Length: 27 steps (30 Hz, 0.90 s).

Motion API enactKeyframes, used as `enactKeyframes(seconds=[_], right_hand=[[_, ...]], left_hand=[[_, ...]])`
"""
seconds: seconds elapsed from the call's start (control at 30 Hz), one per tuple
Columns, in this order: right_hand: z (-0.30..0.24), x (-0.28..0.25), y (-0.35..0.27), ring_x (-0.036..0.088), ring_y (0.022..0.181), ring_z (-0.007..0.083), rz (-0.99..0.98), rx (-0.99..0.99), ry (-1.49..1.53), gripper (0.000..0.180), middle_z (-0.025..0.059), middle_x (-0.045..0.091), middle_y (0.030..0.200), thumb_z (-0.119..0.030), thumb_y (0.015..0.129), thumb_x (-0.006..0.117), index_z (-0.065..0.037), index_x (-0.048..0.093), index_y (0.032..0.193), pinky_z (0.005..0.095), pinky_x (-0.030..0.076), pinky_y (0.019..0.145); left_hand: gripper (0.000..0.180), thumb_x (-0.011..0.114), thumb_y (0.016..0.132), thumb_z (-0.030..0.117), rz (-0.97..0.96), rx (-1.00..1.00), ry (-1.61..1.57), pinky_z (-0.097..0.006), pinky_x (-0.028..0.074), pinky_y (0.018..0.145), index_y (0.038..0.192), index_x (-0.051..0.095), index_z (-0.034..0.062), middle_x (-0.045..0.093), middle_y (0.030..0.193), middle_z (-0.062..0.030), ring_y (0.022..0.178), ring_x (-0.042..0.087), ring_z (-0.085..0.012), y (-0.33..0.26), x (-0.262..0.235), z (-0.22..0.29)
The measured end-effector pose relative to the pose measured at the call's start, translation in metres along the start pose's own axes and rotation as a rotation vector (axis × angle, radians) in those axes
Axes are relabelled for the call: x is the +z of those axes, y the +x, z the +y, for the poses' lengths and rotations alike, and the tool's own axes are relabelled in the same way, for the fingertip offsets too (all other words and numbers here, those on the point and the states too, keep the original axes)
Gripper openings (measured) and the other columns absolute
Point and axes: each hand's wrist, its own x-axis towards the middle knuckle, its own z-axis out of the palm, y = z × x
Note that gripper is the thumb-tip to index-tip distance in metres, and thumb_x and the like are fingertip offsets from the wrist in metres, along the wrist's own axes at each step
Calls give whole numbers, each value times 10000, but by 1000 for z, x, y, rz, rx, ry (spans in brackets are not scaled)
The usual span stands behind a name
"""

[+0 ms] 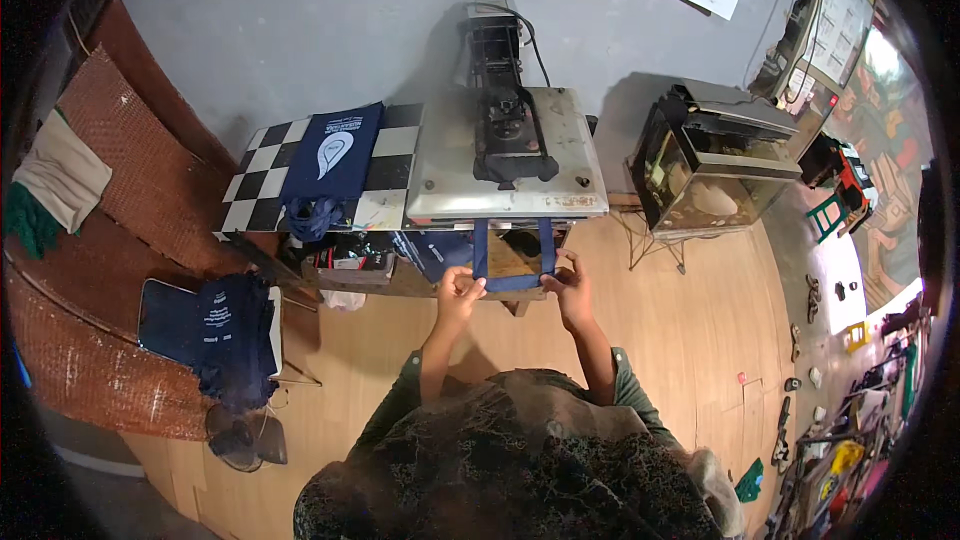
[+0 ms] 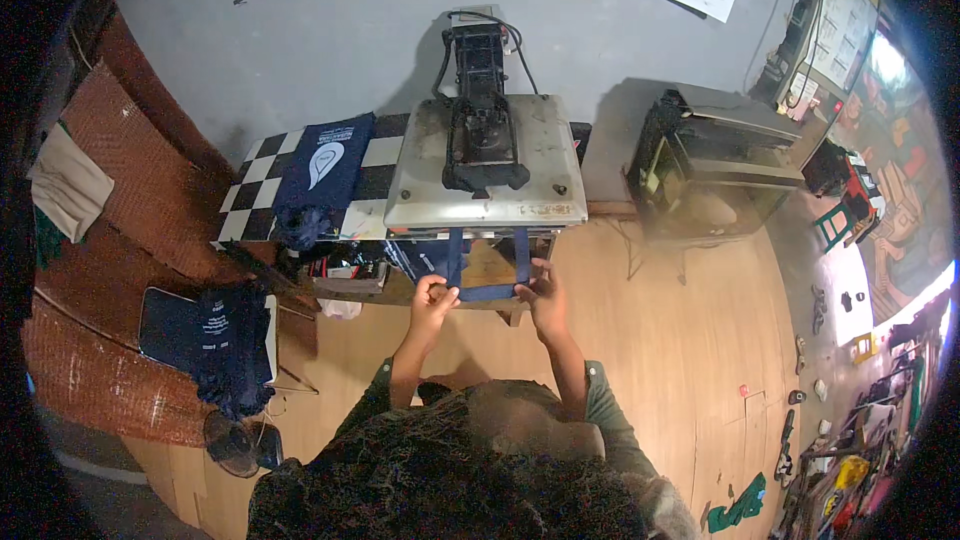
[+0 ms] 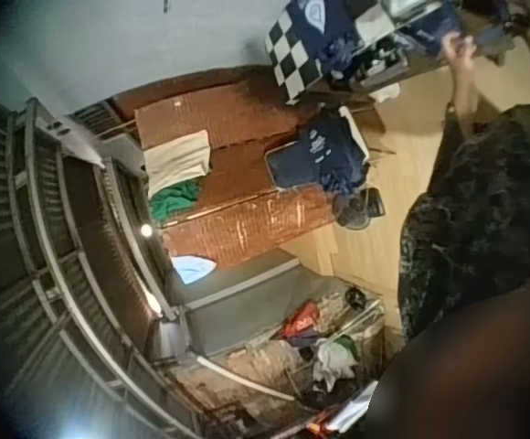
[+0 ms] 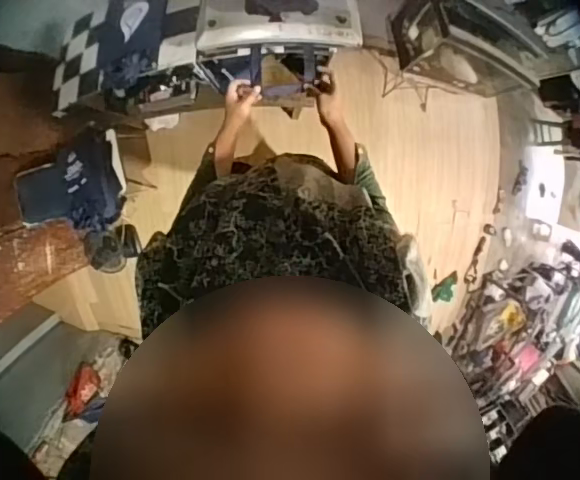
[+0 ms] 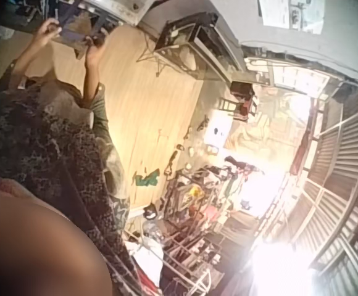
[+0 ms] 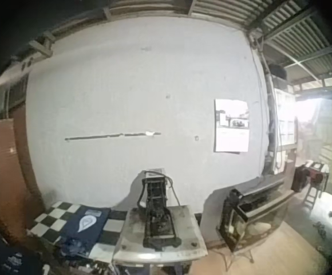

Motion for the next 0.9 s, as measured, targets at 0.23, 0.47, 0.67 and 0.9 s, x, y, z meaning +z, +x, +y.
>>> enactKeyframes(seconds=[0.23, 0.47, 0.67, 0.9], right_hand=[[20, -14, 9, 612, 708, 178, 32, 222, 212, 522, 69, 632, 779, 121, 828, 655, -69, 483, 1283, 315, 499, 683], [16, 7, 3, 579, 852, 187, 235, -237, -452, 537, 110, 594, 1055, 139, 806, 575, -55, 461, 1294, 308, 481, 705], [-17, 51, 23, 577, 912, 187, 39, -714, -886, 373, 82, 576, 995, 156, 794, 529, -2, 581, 1128, 283, 460, 731], [28, 105, 77, 618, 864, 206, -84, 418, 82, 249, 120, 637, 949, -124, 1011, 429, -18, 540, 1207, 315, 508, 778]], left_hand=[[367, 727, 891, 72, 10, -135, -4, -267, 518, 745, 1203, 534, 95, 580, 833, 19, 764, 595, -100, 1, 4, 5], [410, 715, 905, 101, 53, -219, 80, -256, 468, 678, 1263, 534, 16, 519, 773, 36, 737, 566, -100, 5, 3, 0], [137, 641, 925, 63, -69, -104, 266, -246, 429, 662, 1013, 544, 23, 396, 716, 54, 705, 510, -75, 1, 3, 14], [51, 578, 942, 61, -148, -119, 302, -235, 419, 699, 990, 573, 42, 475, 737, 54, 747, 526, -67, 0, -2, 27]])
